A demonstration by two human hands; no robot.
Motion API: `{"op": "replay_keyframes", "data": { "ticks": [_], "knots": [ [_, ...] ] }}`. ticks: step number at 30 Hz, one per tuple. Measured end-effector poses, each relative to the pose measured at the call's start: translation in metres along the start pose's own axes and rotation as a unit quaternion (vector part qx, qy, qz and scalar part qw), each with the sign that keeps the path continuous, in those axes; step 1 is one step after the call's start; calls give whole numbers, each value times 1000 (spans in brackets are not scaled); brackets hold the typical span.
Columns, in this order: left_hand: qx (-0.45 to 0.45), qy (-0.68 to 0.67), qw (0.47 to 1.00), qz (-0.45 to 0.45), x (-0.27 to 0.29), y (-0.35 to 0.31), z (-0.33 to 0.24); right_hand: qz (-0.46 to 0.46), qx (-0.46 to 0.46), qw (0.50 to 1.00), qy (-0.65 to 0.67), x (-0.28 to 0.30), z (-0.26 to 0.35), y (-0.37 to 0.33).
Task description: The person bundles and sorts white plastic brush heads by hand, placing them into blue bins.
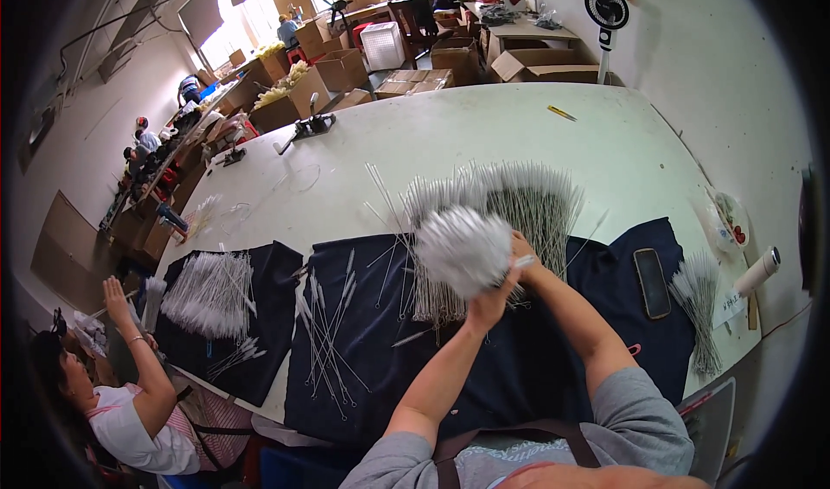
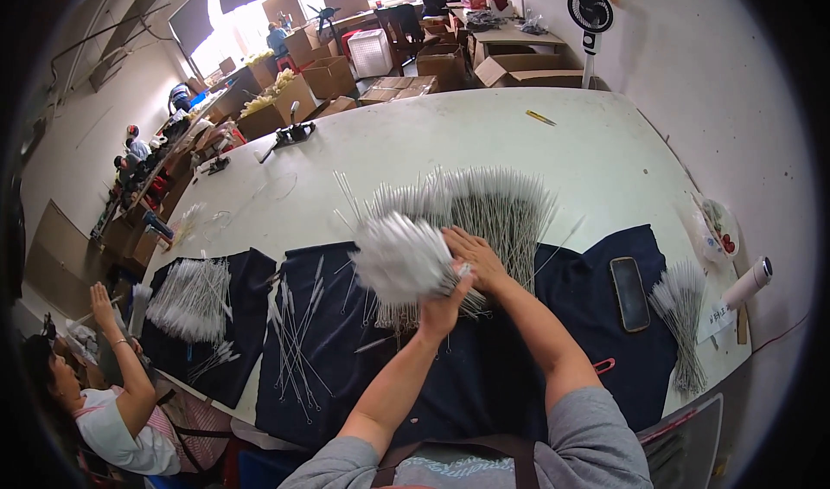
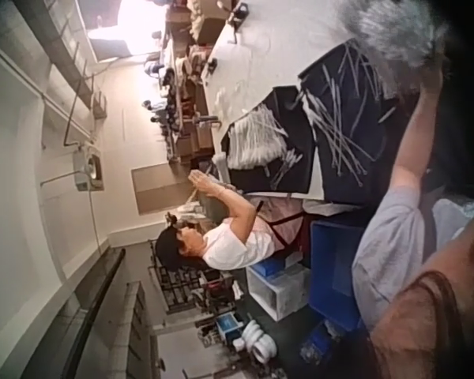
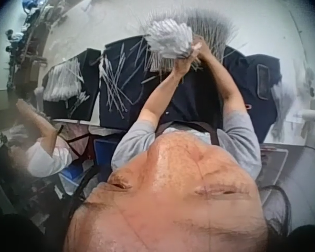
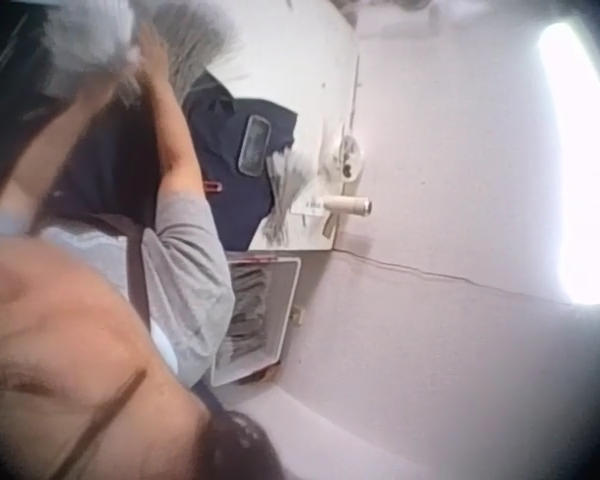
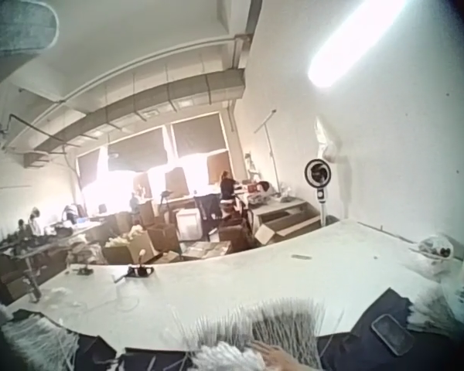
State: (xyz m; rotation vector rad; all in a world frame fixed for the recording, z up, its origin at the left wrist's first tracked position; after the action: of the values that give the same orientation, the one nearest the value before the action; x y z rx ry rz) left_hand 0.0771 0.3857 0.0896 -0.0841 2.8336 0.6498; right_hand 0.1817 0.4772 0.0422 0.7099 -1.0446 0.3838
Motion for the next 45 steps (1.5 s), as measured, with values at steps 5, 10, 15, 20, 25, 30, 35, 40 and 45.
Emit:
{"op": "replay_keyframes", "data": {
  "ticks": [5, 10, 15, 20, 25, 30, 35, 40, 45],
  "knots": [
    [66, -219, 940, 254, -5, -22, -30, 12, 5, 992, -127, -15, 12, 5],
    [-212, -74, 964, 140, 24, 1, -117, -1, 9, 994, -106, -8, 14, 2],
    [39, -253, 961, -105, 56, -25, -141, -7, -101, 960, 262, 29, 6, 21],
    [25, -316, 938, -143, 76, -72, -127, 289, 81, 784, 544, 58, 183, -35],
    [148, -257, 954, -39, 75, -113, -138, 327, -87, 808, 482, 55, 233, -98],
    [27, 350, 934, -57, 92, -156, -187, 227, -34, 972, 51, 100, 196, -97],
    [-127, 538, 822, 135, 56, -133, -206, 278, 93, 928, -229, 159, 271, -74],
    [91, 386, 894, 210, 62, -124, -186, 302, 249, 858, -332, 189, 327, -56],
    [-19, 64, 987, 147, 73, -149, -189, -147, 371, 905, -147, 250, 381, -54]
  ]
}}
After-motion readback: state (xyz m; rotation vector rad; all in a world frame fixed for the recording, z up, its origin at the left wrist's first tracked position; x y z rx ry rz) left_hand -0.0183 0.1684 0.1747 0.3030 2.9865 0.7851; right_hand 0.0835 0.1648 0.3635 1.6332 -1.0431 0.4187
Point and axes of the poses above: each hand's wrist, its own y-axis towards the middle knuckle, its own x-axis out of the back of the hand, z = x × y, the point moved 3 cm from there along y, towards the middle knuckle, and after that the axes turned 6 degrees about -y, right-handed, at the moved point
